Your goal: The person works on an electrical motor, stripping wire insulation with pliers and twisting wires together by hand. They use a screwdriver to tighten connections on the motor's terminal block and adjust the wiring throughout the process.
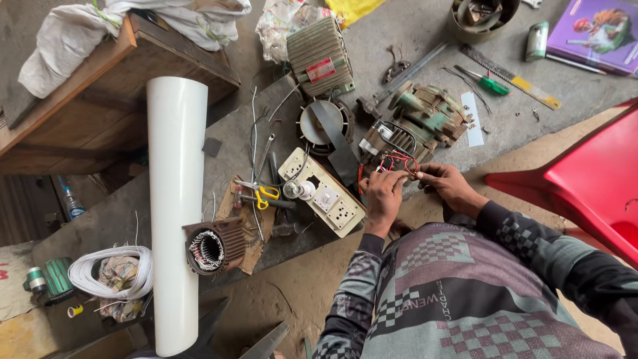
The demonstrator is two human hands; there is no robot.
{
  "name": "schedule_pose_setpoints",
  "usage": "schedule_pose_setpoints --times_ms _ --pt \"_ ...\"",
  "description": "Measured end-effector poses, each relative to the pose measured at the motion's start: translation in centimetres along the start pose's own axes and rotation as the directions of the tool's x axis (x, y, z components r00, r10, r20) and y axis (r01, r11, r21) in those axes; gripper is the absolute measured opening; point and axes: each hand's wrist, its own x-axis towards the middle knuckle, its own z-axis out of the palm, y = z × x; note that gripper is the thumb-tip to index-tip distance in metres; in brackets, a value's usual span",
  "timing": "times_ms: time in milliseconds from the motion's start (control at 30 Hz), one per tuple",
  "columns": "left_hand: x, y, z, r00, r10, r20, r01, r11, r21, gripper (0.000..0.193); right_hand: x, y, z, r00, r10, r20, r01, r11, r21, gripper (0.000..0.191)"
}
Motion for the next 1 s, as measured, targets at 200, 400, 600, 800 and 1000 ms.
schedule_pose_setpoints --times_ms 200,400,600,800,1000 --pt "-0.1 -0.1 0.2 0.998 0.049 0.028 -0.050 0.998 0.041 0.017 0.4 1.2 -0.2 1.000 0.013 0.012 -0.013 1.000 0.024 0.026" --pt "0.2 0.0 0.7 1.000 0.001 0.026 -0.002 0.999 0.050 0.016 0.6 1.4 -0.3 1.000 0.014 0.017 -0.015 0.999 0.052 0.025" --pt "0.4 -0.1 0.3 0.998 0.048 0.046 -0.051 0.996 0.067 0.017 0.3 0.7 -0.2 1.000 0.015 0.027 -0.017 0.998 0.055 0.026" --pt "0.4 -0.2 0.2 0.996 0.058 0.065 -0.062 0.996 0.059 0.018 -0.1 0.0 -0.2 0.999 0.027 0.017 -0.028 0.998 0.054 0.026" --pt "0.1 -0.3 0.2 0.995 0.044 0.093 -0.049 0.997 0.062 0.016 -0.2 -0.2 -0.2 0.999 0.026 0.026 -0.027 0.999 0.044 0.026"
